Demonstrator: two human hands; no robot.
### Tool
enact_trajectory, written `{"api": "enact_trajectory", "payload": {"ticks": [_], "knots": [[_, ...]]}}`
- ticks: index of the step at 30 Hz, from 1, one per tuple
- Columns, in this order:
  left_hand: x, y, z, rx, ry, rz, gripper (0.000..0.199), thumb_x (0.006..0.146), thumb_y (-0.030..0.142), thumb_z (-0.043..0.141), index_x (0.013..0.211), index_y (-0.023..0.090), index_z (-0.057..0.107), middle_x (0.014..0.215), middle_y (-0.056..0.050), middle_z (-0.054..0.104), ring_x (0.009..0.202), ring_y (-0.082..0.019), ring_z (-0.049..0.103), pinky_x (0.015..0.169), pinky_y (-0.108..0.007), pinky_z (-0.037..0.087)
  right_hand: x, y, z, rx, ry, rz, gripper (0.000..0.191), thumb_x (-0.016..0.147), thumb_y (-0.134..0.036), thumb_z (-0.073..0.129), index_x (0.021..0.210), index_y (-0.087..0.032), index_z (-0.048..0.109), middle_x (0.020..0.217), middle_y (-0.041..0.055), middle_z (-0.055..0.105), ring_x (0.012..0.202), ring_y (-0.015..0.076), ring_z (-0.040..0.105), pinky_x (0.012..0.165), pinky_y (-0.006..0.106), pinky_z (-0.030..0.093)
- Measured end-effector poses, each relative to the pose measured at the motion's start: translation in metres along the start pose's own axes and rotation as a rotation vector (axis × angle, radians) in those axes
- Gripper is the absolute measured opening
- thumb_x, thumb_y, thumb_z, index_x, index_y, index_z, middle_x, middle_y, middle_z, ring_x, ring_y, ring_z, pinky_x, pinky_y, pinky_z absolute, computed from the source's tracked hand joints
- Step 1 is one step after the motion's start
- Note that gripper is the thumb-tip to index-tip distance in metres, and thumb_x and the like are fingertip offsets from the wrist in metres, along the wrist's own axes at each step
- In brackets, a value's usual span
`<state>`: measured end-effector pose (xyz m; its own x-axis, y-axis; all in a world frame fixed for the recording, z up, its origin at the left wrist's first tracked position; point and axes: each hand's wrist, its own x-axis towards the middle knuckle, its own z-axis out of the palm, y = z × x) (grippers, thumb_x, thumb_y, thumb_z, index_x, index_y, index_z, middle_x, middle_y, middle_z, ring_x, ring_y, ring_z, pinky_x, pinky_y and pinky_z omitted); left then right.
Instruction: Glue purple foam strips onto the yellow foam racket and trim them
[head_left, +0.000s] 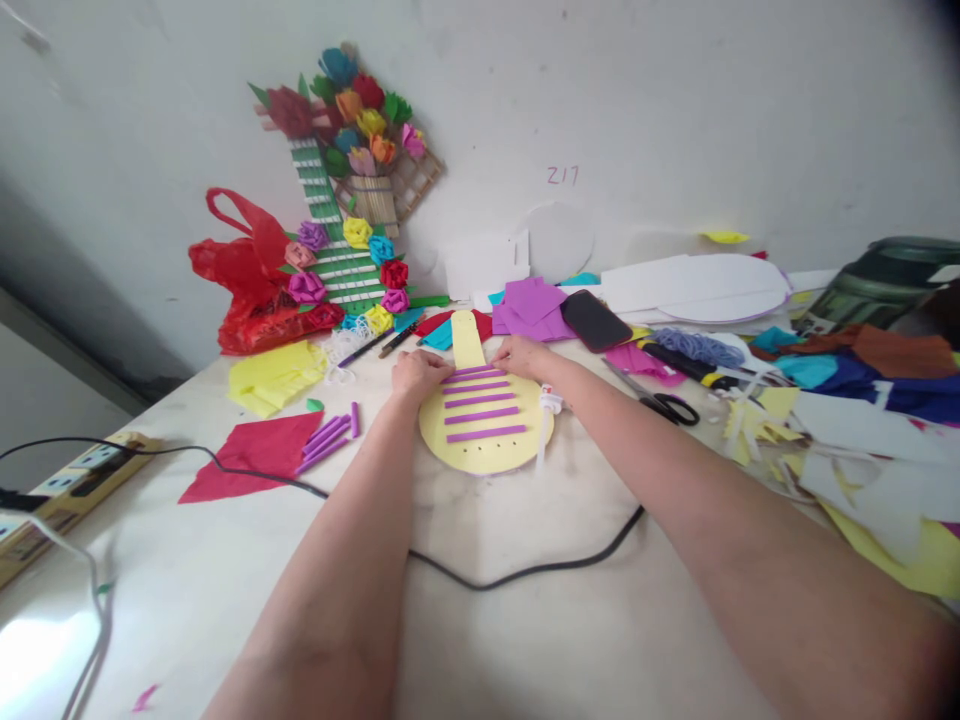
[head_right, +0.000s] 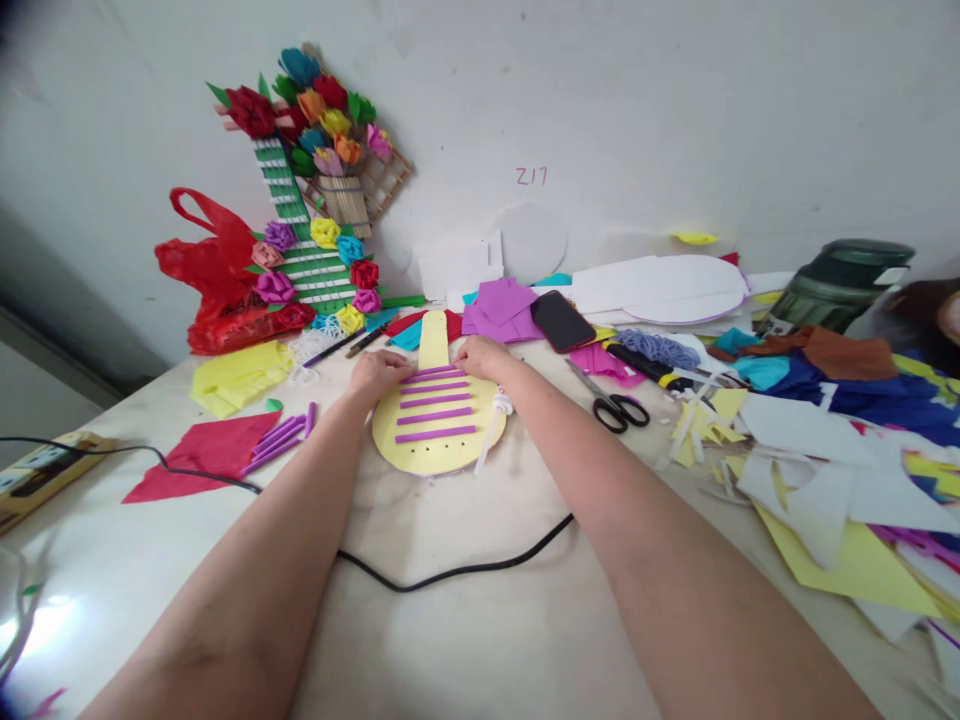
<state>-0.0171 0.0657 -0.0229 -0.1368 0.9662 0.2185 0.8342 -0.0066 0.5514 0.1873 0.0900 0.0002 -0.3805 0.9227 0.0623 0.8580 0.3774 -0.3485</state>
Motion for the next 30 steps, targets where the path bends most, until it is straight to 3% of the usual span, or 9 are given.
{"api": "enact_trajectory", "payload": {"ticks": [19,25,30], "knots": [[-0.0036,0.0047,-0.0047,-0.021,0.004,-0.007,0.024,0.071,0.039,0.054,0.074,0.025,0.074,0.088,-0.002,0.071,0.091,-0.022,0.06,0.077,-0.026,0.047,-0.0038,-0.0036,0.0002,-0.123,0.047,-0.039,0.02,0.078,-0.032,0.054,0.083,-0.026,0.072,0.092,0.0007,0.069,0.078,0.0155,0.059,0.061,0.024,0.038],[-0.0042,0.0046,-0.0068,0.003,-0.022,0.008,0.022,0.066,0.037,0.059,0.077,0.024,0.074,0.089,-0.002,0.071,0.096,-0.024,0.058,0.081,-0.027,0.046,-0.0032,-0.0033,0.0002,-0.105,0.032,-0.027,0.02,0.077,-0.031,0.054,0.082,-0.026,0.073,0.093,0.0005,0.069,0.081,0.0159,0.059,0.061,0.023,0.038],[-0.0047,0.0059,-0.0076,0.011,-0.014,0.004,0.022,0.067,0.036,0.058,0.076,0.024,0.074,0.089,-0.003,0.071,0.094,-0.023,0.059,0.079,-0.027,0.046,-0.0025,-0.0051,-0.0042,-0.101,-0.03,-0.029,0.023,0.078,-0.03,0.05,0.075,-0.021,0.071,0.084,0.0034,0.069,0.072,0.0157,0.059,0.058,0.024,0.038]]}}
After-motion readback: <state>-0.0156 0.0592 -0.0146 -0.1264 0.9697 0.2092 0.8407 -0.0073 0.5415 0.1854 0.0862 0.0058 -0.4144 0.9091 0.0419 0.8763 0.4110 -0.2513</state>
